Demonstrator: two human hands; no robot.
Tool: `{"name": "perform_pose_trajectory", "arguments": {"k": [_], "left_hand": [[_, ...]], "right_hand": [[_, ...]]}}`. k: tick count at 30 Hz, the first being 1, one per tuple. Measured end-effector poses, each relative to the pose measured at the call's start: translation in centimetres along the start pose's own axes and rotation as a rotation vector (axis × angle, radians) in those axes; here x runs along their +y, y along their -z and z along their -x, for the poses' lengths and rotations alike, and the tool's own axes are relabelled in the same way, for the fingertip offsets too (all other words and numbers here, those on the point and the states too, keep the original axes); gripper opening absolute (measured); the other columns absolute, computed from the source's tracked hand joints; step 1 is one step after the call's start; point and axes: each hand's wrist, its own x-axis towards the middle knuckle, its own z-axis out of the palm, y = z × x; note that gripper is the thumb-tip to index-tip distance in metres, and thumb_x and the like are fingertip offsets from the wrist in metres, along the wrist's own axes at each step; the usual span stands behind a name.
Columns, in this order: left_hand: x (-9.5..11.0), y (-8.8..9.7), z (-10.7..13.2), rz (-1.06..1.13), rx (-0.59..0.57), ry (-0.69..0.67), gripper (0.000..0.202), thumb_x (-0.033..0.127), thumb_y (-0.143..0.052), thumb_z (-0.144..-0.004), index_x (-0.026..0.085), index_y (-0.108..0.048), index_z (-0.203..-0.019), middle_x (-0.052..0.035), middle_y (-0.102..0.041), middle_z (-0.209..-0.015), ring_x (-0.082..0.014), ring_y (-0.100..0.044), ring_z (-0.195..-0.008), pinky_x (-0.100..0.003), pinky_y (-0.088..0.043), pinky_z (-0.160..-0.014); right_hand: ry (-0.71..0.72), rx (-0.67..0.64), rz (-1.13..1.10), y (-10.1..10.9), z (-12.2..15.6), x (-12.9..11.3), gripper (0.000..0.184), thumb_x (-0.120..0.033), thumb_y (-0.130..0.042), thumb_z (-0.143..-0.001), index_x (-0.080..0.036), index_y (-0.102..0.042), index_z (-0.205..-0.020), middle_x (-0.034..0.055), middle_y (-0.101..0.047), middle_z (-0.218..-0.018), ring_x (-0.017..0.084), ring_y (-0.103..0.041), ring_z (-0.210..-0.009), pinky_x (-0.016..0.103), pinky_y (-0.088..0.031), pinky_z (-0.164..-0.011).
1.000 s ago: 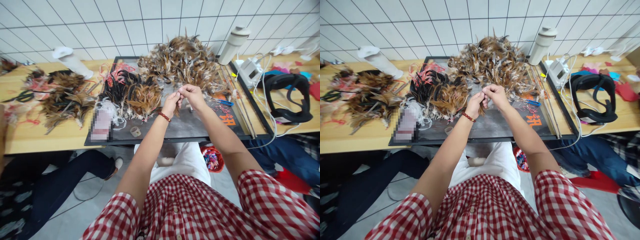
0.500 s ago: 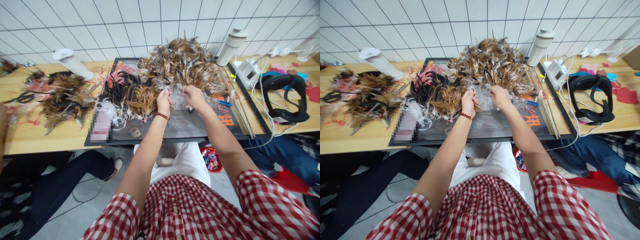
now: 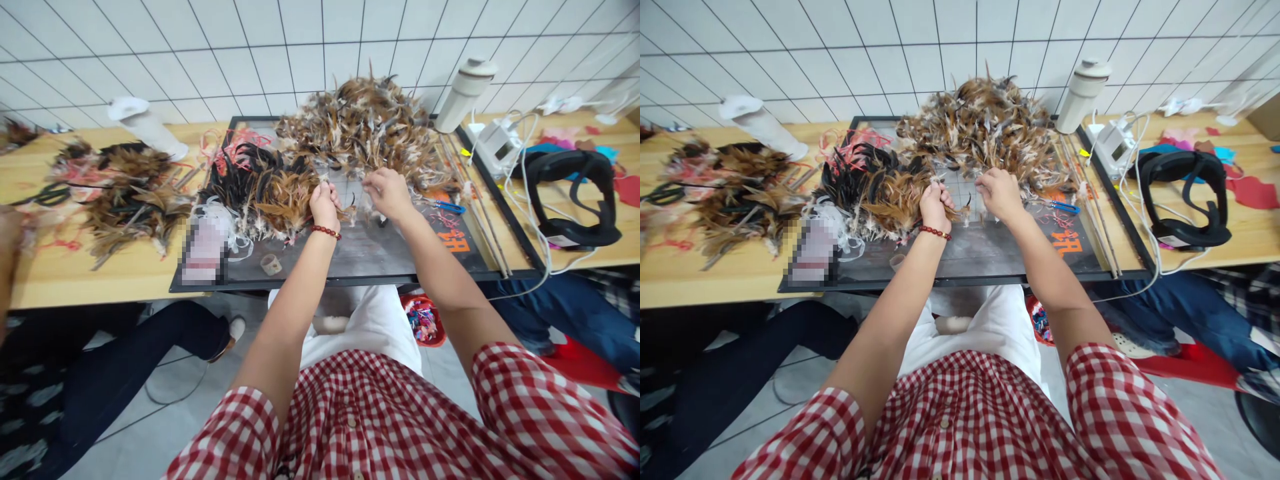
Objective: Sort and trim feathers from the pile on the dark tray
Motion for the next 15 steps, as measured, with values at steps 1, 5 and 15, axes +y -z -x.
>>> {"name": "perform_pose_trajectory", "arguments": {"k": [1,5,15], "left_hand": [[0.0,0.0,0.0,-0.007,-0.003,-0.007,0.040,0.047,-0.060,-0.104,0.020,-0.051,-0.075,0.0093,-0.034,-0.056,-0.0042,-0.032,-0.045,-0.018,-0.029,-0.049],[0.0,-0.1,0.1,-0.009,-0.007,-0.020,0.041,0.046,-0.060,-0.104,0.020,-0.051,-0.074,0.0093,-0.034,-0.056,-0.0046,-0.030,-0.044,-0.019,-0.028,-0.050],[0.0,-0.2,0.5,0.037,-0.030,0.007,0.040,0.029,-0.050,-0.109,0.019,-0.049,-0.071,0.0091,-0.034,-0.052,-0.0040,-0.031,-0.042,-0.018,-0.026,-0.047]], "right_hand": [[0.029,-0.036,-0.016,-0.2,0.0,-0.2,0.033,-0.026,-0.055,-0.095,-0.023,-0.082,-0.114,0.0145,-0.076,-0.121,0.034,-0.062,-0.119,0.050,-0.046,-0.102],[0.168,-0.117,-0.161,0.1,-0.2,-0.4,0.033,-0.017,-0.055,-0.087,-0.022,-0.085,-0.101,0.0113,-0.077,-0.108,0.029,-0.065,-0.108,0.045,-0.047,-0.101],[0.434,-0.459,-0.267,0.2,-0.1,-0.7,0.016,-0.024,-0.067,-0.084,-0.019,-0.082,-0.082,0.0087,-0.071,-0.086,0.024,-0.057,-0.092,0.044,-0.040,-0.098]]}}
